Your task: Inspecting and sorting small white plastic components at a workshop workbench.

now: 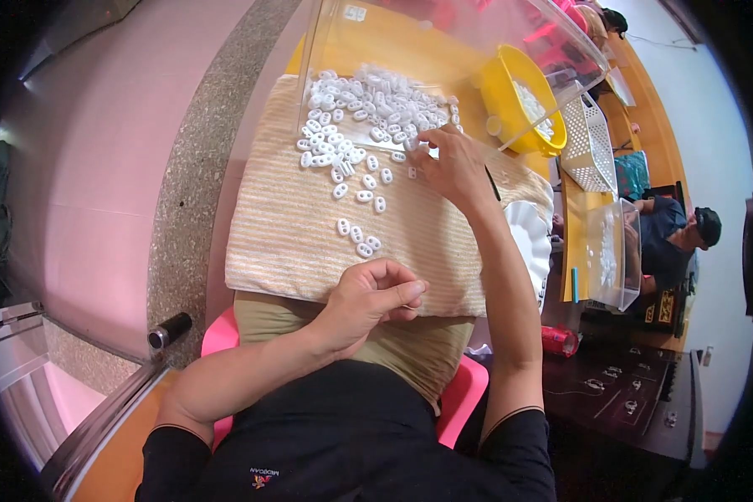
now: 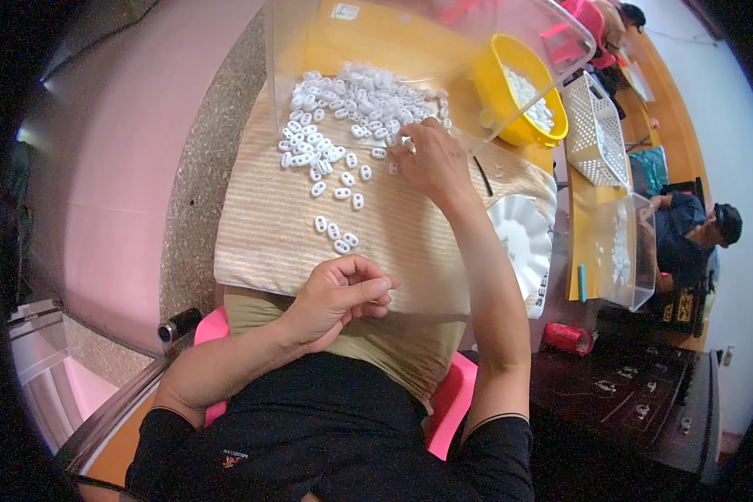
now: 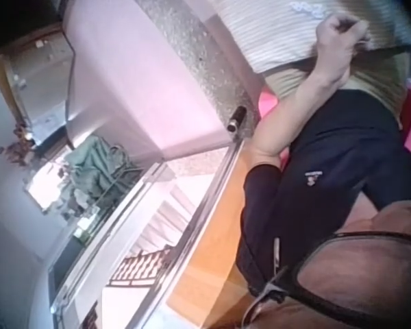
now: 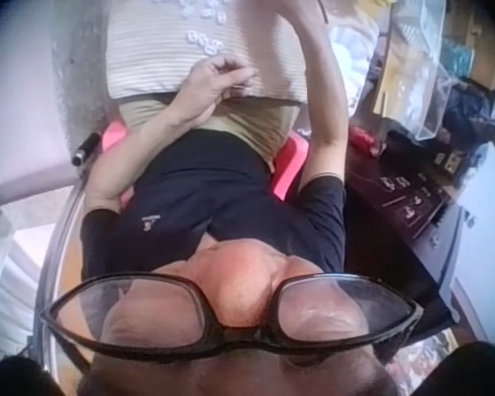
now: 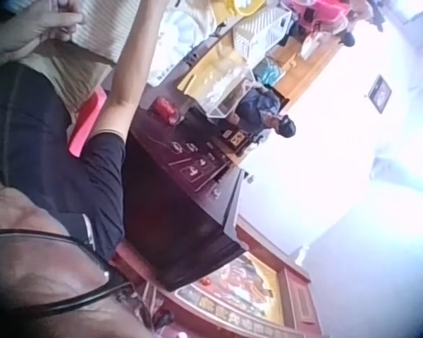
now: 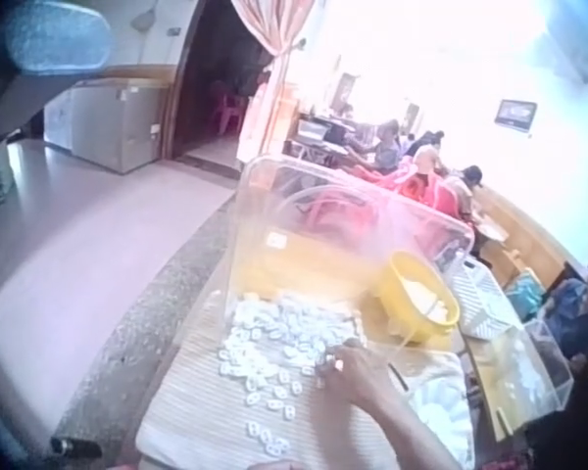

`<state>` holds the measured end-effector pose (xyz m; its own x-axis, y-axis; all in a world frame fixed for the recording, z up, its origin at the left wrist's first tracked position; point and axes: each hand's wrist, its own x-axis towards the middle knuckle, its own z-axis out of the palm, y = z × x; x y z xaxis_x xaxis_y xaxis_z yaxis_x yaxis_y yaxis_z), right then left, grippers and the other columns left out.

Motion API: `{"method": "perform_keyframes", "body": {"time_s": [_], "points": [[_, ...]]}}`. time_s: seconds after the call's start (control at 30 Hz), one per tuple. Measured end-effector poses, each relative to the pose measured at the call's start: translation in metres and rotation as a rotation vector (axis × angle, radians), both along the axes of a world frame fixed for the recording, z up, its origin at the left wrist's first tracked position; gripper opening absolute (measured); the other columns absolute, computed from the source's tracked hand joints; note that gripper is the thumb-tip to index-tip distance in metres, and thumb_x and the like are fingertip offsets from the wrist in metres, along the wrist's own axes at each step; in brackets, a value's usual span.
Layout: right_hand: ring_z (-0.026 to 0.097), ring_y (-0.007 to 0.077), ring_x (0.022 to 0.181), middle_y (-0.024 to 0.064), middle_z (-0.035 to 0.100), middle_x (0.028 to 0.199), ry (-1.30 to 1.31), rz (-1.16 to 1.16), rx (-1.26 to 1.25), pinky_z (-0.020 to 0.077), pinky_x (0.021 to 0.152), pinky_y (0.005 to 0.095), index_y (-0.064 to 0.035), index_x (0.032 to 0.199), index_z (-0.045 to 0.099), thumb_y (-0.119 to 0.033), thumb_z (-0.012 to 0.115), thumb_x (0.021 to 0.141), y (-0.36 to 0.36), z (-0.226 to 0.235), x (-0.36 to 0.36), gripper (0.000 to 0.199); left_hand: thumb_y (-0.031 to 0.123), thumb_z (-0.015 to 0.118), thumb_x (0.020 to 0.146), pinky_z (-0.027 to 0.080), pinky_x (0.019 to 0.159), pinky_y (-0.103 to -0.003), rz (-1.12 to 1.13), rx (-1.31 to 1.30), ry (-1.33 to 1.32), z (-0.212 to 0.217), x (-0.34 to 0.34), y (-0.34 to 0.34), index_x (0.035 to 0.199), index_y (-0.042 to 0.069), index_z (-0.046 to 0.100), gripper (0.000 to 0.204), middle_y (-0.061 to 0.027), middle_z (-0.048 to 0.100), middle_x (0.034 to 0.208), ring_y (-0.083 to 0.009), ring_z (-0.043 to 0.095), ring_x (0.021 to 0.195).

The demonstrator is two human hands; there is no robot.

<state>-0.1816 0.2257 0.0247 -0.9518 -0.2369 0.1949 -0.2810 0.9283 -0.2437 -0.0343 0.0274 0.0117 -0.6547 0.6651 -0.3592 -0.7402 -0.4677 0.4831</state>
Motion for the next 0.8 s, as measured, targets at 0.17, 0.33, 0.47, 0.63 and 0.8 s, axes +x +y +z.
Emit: {"method": "perform_keyframes", "body": {"time_s": [0.17, 0.33, 0.47, 0.63, 0.8], "points": [[0.062, 0.0332, 0.087, 0.0132, 0.062, 0.093, 0.007, -0.02, -0.053, 0.0486, 0.076, 0.0421, -0.0059, 0.089, 0.069, -0.018, 0.065, 0.079, -0.001, -0.003, 0.002, 0.016, 0.009, 0.064, 0.088, 0.054, 0.07, -0.025, 0.002, 0.015, 0.005, -0.001, 0.001, 0.001, 0.095, 0.003, 0.061, 0.01, -0.0061, 0.064, 0.092, -0.0105, 0.061, 0.078], [0.062, 0.032, 0.087, 0.0121, 0.063, 0.096, -0.022, -0.075, -0.054, 0.0492, 0.076, 0.0415, -0.0059, 0.089, 0.069, -0.017, 0.064, 0.08, -0.004, -0.005, 0.009, 0.015, 0.009, 0.064, 0.088, 0.055, 0.069, -0.025, 0.007, -0.007, -0.008, -0.001, 0.001, 0.002, 0.095, 0.003, 0.061, 0.009, -0.0064, 0.065, 0.093, -0.0104, 0.061, 0.078], [0.063, 0.0313, 0.088, 0.0115, 0.063, 0.097, 0.007, -0.106, -0.123, 0.0495, 0.075, 0.0411, -0.0075, 0.091, 0.069, -0.016, 0.064, 0.081, -0.009, -0.004, 0.013, 0.015, 0.009, 0.064, 0.088, 0.055, 0.068, -0.024, 0.012, -0.017, -0.011, -0.003, 0.002, 0.003, 0.095, 0.003, 0.061, 0.009, -0.0065, 0.065, 0.092, -0.0102, 0.062, 0.077], [0.063, 0.0317, 0.086, 0.0108, 0.063, 0.096, 0.065, -0.039, -0.109, 0.0498, 0.074, 0.0413, -0.0083, 0.092, 0.069, -0.017, 0.063, 0.082, -0.011, -0.009, 0.01, 0.015, 0.009, 0.064, 0.088, 0.055, 0.068, -0.024, 0.019, -0.02, -0.003, -0.003, 0.003, 0.002, 0.095, 0.003, 0.061, 0.01, -0.0063, 0.065, 0.092, -0.0101, 0.062, 0.077], [0.064, 0.0292, 0.082, 0.0106, 0.064, 0.09, 0.061, -0.042, -0.094, 0.0491, 0.073, 0.0376, -0.0061, 0.092, 0.07, -0.015, 0.065, 0.081, -0.011, -0.014, 0.009, 0.015, 0.01, 0.065, 0.088, 0.054, 0.069, -0.024, 0.013, -0.025, 0.001, -0.003, 0.004, 0.002, 0.095, 0.003, 0.061, 0.01, -0.0059, 0.065, 0.092, -0.0098, 0.062, 0.077]]}}
